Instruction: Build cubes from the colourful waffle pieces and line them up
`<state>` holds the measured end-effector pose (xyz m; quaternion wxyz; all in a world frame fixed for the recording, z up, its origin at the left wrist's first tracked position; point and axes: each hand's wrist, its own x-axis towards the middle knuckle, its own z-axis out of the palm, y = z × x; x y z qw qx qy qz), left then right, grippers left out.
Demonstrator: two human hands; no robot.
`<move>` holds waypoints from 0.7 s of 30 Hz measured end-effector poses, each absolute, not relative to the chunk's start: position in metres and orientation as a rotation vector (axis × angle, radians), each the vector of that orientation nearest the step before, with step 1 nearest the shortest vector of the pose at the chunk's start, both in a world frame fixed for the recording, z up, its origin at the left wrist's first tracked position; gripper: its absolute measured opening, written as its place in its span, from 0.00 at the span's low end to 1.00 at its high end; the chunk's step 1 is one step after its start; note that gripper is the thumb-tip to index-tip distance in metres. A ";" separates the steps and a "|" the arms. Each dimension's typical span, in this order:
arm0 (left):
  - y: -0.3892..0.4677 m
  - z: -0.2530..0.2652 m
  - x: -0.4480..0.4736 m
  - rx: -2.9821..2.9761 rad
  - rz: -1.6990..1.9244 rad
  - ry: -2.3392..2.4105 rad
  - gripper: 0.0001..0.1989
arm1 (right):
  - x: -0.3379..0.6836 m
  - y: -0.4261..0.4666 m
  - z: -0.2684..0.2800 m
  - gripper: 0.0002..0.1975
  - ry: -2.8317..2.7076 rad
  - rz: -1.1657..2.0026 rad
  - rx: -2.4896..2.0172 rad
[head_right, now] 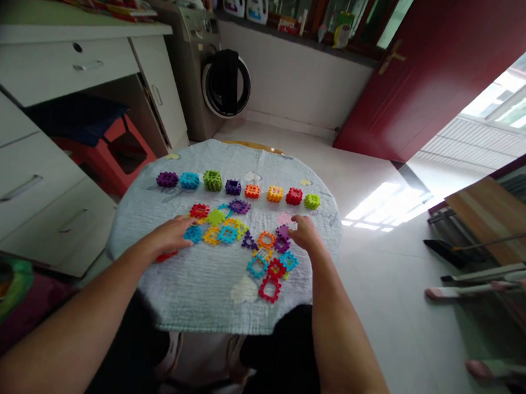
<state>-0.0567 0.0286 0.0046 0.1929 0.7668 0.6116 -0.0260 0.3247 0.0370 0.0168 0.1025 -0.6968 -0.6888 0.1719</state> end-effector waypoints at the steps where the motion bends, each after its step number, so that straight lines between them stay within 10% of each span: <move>1: 0.028 0.005 -0.055 2.162 -0.060 1.692 0.29 | 0.318 0.030 0.017 0.20 -2.054 0.539 -2.069; 21: 0.032 0.009 -0.054 2.209 0.145 1.757 0.23 | 0.286 0.034 -0.013 0.19 -2.137 0.316 -2.325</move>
